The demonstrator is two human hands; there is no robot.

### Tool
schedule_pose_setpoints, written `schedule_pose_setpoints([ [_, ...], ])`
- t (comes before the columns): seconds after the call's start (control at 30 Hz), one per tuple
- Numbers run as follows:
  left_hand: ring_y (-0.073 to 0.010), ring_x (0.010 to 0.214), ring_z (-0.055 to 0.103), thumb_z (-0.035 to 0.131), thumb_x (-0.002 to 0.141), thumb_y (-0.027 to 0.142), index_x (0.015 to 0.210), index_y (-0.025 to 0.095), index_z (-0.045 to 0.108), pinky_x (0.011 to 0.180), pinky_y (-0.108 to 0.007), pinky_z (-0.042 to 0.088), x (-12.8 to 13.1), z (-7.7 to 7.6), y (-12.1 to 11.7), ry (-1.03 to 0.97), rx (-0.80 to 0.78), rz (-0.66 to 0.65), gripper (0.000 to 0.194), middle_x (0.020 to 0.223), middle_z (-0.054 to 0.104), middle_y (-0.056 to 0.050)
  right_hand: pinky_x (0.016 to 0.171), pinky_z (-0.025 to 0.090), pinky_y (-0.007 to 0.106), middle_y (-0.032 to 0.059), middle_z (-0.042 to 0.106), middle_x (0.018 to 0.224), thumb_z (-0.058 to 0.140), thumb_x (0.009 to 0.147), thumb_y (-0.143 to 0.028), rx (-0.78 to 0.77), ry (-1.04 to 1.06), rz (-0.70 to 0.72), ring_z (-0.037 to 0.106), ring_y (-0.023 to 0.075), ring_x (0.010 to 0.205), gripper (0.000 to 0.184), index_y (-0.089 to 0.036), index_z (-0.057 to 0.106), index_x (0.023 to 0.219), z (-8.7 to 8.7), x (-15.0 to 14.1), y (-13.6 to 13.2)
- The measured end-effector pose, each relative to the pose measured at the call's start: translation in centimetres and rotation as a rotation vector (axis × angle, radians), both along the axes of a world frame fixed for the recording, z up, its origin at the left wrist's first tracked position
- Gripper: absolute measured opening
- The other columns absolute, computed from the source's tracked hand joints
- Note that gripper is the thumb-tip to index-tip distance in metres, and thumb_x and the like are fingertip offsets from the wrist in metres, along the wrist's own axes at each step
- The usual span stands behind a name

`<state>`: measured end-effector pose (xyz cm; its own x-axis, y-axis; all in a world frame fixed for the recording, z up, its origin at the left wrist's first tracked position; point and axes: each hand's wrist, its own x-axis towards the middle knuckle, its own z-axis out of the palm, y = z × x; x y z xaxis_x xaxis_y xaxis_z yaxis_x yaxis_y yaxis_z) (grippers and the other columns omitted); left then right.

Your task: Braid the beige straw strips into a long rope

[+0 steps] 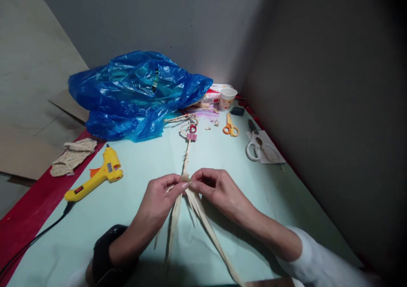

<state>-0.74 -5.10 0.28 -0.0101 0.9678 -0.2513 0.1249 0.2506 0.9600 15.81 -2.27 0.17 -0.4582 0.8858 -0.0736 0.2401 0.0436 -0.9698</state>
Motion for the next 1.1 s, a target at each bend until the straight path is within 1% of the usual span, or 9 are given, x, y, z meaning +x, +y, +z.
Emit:
schedule_pose_setpoints([
  [0.1,-0.0151,0.075,0.058,0.069,0.073,0.028,0.077,0.015,0.070,0.071,-0.024,0.042,0.1,-0.2,0.1,-0.016,-0.005,0.010,0.013,0.073,0.068,0.000,0.060,0.036,0.022,-0.0012,0.059,0.069,0.056,0.085,-0.025,-0.005,-0.029,-0.002,0.049,0.0107,0.066,0.014,-0.016,0.064,0.079,0.0,0.0,0.0],
  [0.33,-0.0153,0.074,0.058,0.068,0.074,0.030,0.077,0.015,0.068,0.071,-0.025,0.043,0.1,-0.3,-0.1,-0.013,0.006,0.002,0.015,0.074,0.067,-0.001,0.056,0.035,0.021,-0.0014,0.057,0.065,0.057,0.082,-0.025,-0.004,-0.085,-0.066,0.048,0.0102,0.061,0.013,-0.015,0.062,0.075,0.3,-0.4,-0.1],
  [0.47,-0.0162,0.077,0.058,0.067,0.074,0.029,0.078,0.015,0.068,0.073,-0.026,0.043,0.1,-0.3,0.0,-0.005,0.036,-0.033,0.015,0.075,0.067,-0.001,0.057,0.036,0.021,-0.0016,0.057,0.067,0.057,0.083,-0.025,0.056,-0.100,-0.031,0.049,0.0104,0.062,0.011,-0.016,0.061,0.081,0.1,-0.3,-0.1],
  [0.53,-0.0161,0.076,0.058,0.067,0.074,0.028,0.078,0.015,0.067,0.072,-0.025,0.043,0.1,-0.4,0.1,0.014,0.041,-0.041,0.013,0.074,0.066,-0.001,0.058,0.036,0.021,-0.0016,0.057,0.067,0.057,0.083,-0.026,0.051,-0.085,-0.002,0.048,0.0104,0.062,0.011,-0.016,0.061,0.082,-0.1,-0.3,0.0],
  [0.7,-0.0152,0.073,0.058,0.064,0.075,0.025,0.074,0.015,0.067,0.070,-0.024,0.042,0.2,-0.5,0.2,0.071,0.076,-0.045,0.010,0.072,0.066,0.000,0.056,0.032,0.021,-0.0025,0.052,0.065,0.059,0.081,-0.023,-0.025,0.004,0.016,0.043,0.0092,0.061,0.010,-0.015,0.060,0.077,-0.6,-0.1,0.4],
  [0.8,-0.0154,0.073,0.058,0.062,0.075,0.023,0.076,0.015,0.067,0.070,-0.024,0.043,0.3,-0.3,0.2,0.071,0.091,-0.055,0.010,0.072,0.066,0.000,0.054,0.028,0.021,-0.0035,0.048,0.063,0.062,0.079,-0.025,-0.125,0.097,0.047,0.038,0.0079,0.059,0.013,-0.013,0.059,0.075,-0.5,0.1,0.8],
  [0.9,-0.0149,0.071,0.057,0.062,0.074,0.023,0.078,0.014,0.068,0.068,-0.024,0.043,0.4,0.0,0.1,0.080,0.096,-0.043,0.011,0.071,0.065,0.000,0.053,0.025,0.021,-0.0037,0.049,0.062,0.069,0.076,-0.030,-0.233,0.189,0.059,0.037,0.0073,0.058,0.020,-0.012,0.060,0.076,-0.2,0.2,1.1],
  [1.0,-0.0146,0.069,0.057,0.063,0.073,0.024,0.078,0.014,0.068,0.067,-0.024,0.043,0.6,0.3,0.0,0.080,0.111,-0.042,0.012,0.071,0.066,0.000,0.055,0.026,0.021,-0.0035,0.051,0.063,0.073,0.073,-0.031,-0.315,0.281,0.052,0.038,0.0072,0.058,0.023,-0.012,0.061,0.077,-0.1,0.4,1.2],
  [1.1,-0.0155,0.071,0.059,0.061,0.074,0.025,0.077,0.015,0.067,0.067,-0.024,0.044,0.8,0.5,0.0,0.087,0.128,-0.053,0.012,0.072,0.067,-0.001,0.057,0.028,0.022,-0.0035,0.052,0.063,0.074,0.071,-0.028,-0.342,0.336,0.050,0.040,0.0075,0.059,0.019,-0.012,0.063,0.075,0.1,0.5,1.2],
])
